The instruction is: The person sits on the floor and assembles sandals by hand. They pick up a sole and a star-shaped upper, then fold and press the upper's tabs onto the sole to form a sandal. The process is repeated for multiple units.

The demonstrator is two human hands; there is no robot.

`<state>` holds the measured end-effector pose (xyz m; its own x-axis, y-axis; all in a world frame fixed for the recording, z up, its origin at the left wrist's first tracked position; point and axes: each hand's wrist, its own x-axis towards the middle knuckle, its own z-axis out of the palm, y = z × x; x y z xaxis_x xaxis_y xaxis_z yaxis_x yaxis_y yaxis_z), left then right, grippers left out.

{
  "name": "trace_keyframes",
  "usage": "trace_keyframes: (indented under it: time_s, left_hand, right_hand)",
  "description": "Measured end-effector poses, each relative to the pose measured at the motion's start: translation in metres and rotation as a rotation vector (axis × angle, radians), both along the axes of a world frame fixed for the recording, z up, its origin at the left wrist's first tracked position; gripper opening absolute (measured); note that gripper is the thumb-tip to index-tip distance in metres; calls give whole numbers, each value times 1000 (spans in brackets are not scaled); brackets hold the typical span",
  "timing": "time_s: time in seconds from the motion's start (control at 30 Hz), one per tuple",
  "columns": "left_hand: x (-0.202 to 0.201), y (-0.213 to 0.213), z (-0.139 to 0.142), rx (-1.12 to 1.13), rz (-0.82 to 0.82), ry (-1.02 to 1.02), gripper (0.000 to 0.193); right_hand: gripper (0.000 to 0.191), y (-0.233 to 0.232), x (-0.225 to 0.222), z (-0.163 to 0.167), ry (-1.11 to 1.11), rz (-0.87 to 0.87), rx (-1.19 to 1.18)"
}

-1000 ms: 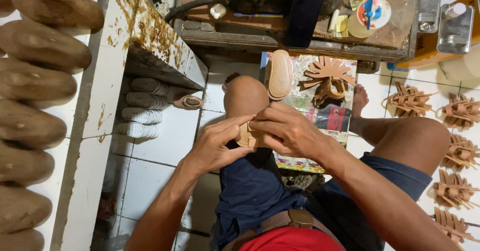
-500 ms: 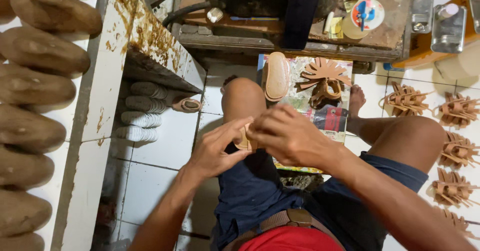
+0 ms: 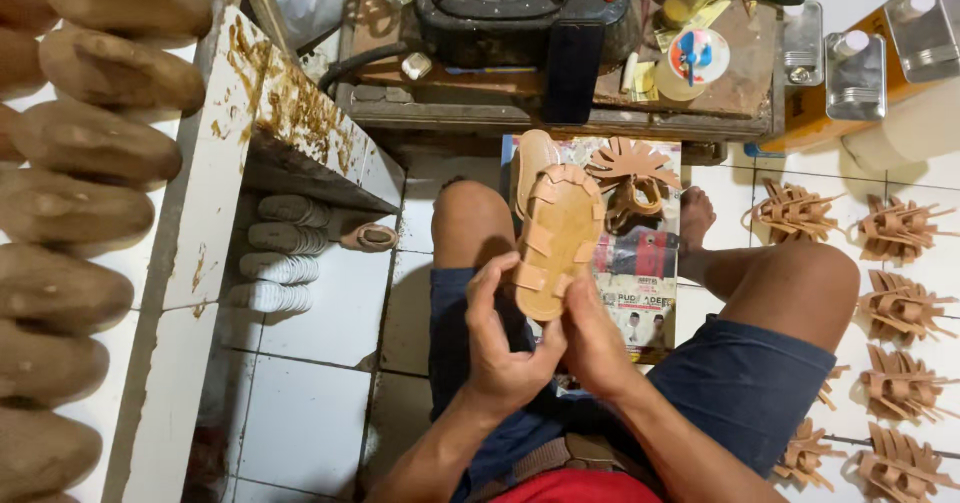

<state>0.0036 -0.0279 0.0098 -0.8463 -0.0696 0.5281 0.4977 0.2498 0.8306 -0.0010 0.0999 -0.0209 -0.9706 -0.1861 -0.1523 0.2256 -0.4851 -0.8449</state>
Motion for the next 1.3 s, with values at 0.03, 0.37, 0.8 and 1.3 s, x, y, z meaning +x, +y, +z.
trace_keyframes:
  time_s: [0.03,0.37,0.8,1.3]
  left_hand:
    - [-1,-3,2,137,-74,-86,82]
    - [-39,-42,14,806,-677,-593,68]
    - [-39,-45,-1,704,-615,-613,81]
    - [-28,-34,-8,334,-322,-474,71]
  right_hand:
    - [70,4,-1,5,17,39,-86]
    - [68,18,-11,36,44,232,-156]
    - [80,27,-21,33,0,344,-120]
    - [59,9,-18,3,170,113,404]
